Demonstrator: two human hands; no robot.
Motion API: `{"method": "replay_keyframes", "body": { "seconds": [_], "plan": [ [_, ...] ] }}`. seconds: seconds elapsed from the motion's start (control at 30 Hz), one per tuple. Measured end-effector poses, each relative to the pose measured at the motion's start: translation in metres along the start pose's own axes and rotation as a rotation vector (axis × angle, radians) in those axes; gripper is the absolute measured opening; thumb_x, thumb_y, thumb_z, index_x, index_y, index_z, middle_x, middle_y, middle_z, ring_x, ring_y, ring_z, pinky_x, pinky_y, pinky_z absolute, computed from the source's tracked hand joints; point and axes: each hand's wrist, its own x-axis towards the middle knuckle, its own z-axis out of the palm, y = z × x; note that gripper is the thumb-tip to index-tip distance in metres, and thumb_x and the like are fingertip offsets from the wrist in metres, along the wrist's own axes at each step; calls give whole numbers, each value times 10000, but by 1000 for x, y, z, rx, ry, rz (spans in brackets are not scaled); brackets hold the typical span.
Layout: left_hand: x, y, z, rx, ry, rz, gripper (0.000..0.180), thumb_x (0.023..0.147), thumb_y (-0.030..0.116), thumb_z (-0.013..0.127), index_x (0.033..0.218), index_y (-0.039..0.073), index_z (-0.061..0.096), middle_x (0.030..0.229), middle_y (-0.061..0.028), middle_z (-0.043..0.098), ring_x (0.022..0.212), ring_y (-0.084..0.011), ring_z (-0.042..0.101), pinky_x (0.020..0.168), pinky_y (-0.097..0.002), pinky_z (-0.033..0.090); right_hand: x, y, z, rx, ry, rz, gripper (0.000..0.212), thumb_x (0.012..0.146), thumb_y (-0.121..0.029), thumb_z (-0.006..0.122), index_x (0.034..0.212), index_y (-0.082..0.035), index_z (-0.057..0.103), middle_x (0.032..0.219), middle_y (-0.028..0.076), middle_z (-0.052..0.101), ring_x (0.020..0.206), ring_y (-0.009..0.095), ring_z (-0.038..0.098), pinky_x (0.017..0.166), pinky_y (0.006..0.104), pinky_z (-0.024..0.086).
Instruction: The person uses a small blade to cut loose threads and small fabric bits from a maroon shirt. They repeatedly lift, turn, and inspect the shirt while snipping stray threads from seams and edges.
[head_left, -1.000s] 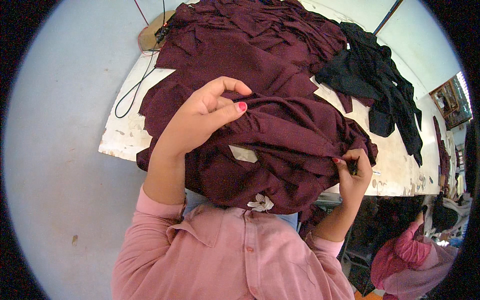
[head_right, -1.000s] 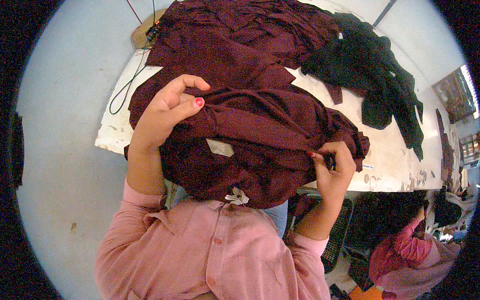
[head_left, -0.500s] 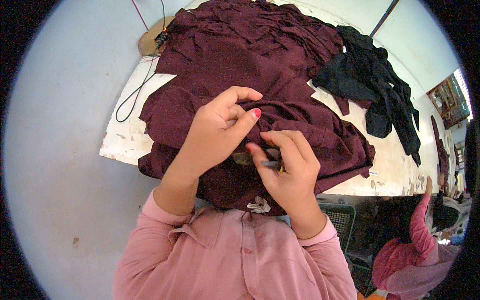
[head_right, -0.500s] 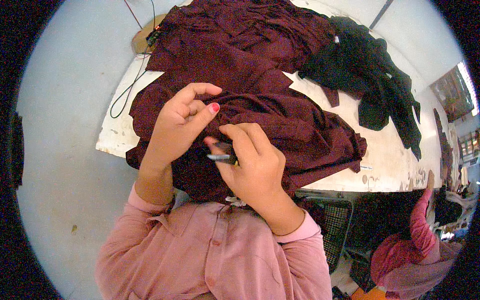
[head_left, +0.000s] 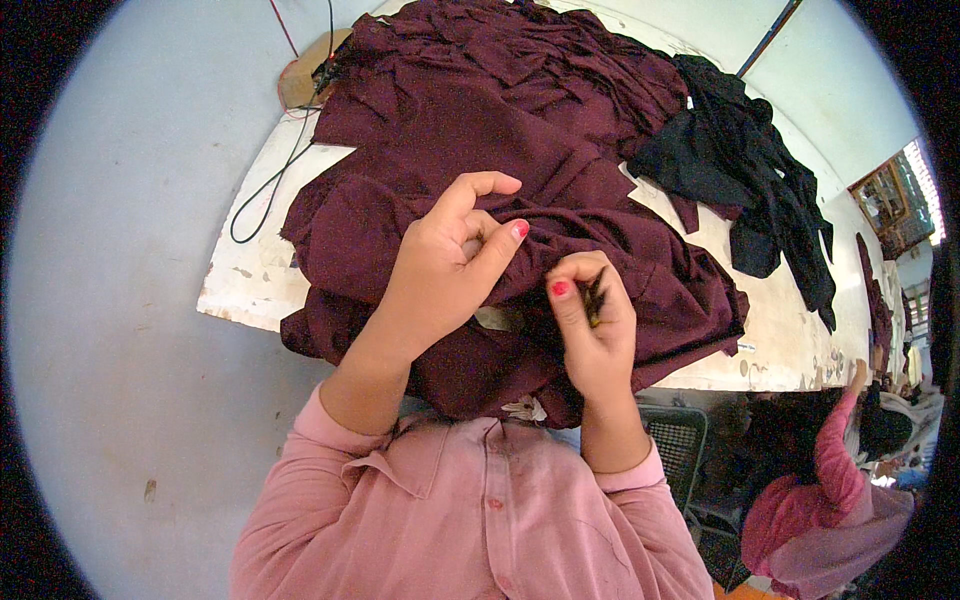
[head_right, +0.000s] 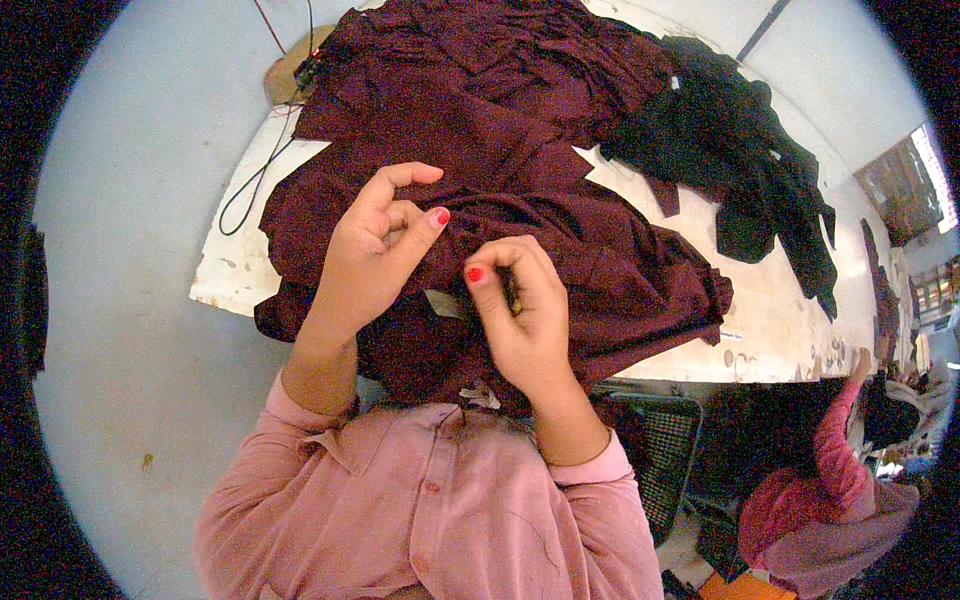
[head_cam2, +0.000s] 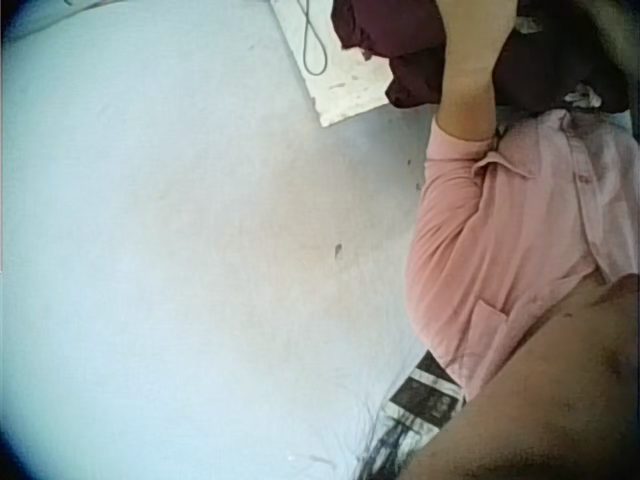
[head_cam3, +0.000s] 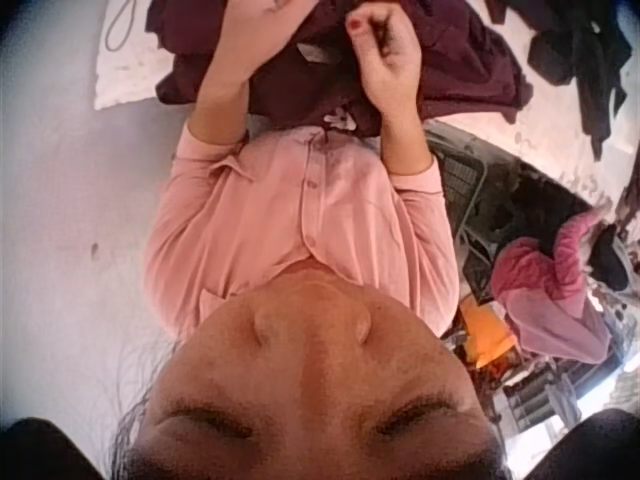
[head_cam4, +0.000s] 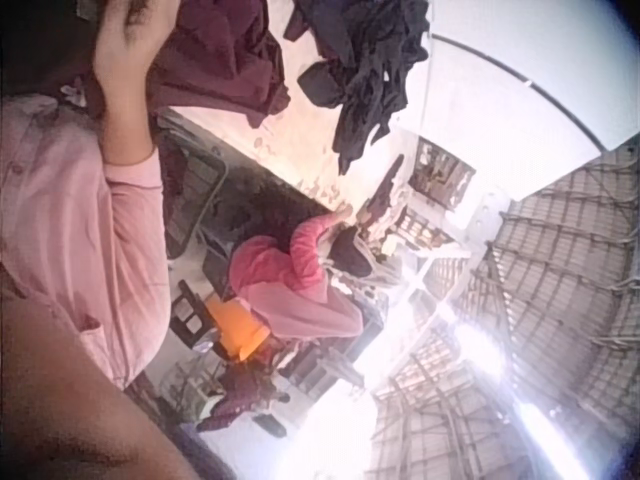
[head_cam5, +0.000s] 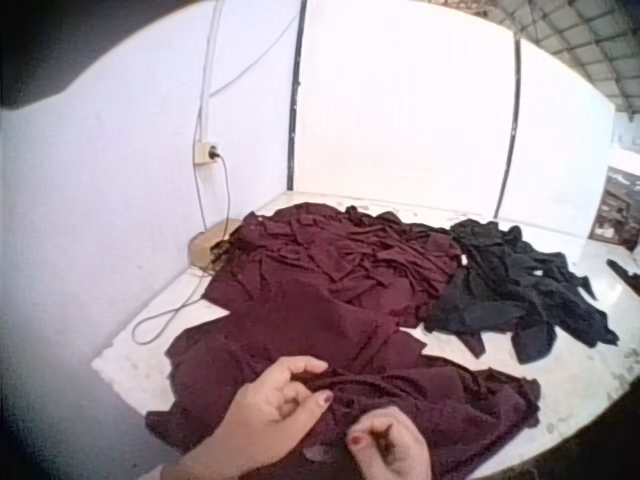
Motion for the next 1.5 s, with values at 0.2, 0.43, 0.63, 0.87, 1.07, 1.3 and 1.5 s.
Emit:
{"method": "replay_keyframes", "body": {
  "seconds": [0.2,0.43,0.63,0.87,1.07,1.3,1.5],
  "plan": [
    [-3,-2,5,-1,58,77,321,883,80,635,1177,22,520,650,-10,600,526,3,434,465,-193,327,4,-17,10,-220,5,30,100,822,-50,683,870,-5,608,818,16,576,668,100,499,598,215,382],
    [0,1,-9,-22,60,22,278,891,115,644,1137,26,551,681,-15,617,592,-5,488,518,-196,375,-4,-14,-29,440,123,191,154,914,-187,604,866,-41,589,850,64,587,598,82,462,536,211,350],
    [25,-12,-21,184,40,78,197,893,158,644,1039,29,610,717,-30,649,666,-37,542,624,-230,449,-8,-15,-88,-489,384,43,141,814,-108,718,852,-5,629,797,88,633,722,186,586,701,274,463],
    [71,-52,-6,906,263,500,235,848,202,639,1046,77,624,1007,-134,636,850,-301,610,745,-379,484,-24,-12,-113,-794,219,26,512,673,-171,825,1111,-16,611,1104,156,612,1015,293,589,907,355,452],
    [0,-4,54,718,-55,563,414,749,360,722,1062,107,626,1288,-111,486,1244,-326,419,992,-600,285,-36,-16,-108,-665,158,15,694,535,-367,883,1087,-47,609,1063,130,519,1018,296,534,873,379,454],
    [30,-2,55,193,-384,126,190,910,174,586,998,8,555,848,-180,619,854,-319,634,726,-349,473,-40,-8,-75,-791,104,9,524,652,-266,840,1037,-25,578,1011,124,531,896,247,568,759,327,474],
    [42,-20,58,128,-282,186,188,929,168,567,1018,3,548,885,-157,636,811,-203,619,736,-322,471,-41,3,-93,-151,212,396,119,872,-84,637,957,-3,617,755,14,599,760,90,550,673,244,442]
  ]
}}
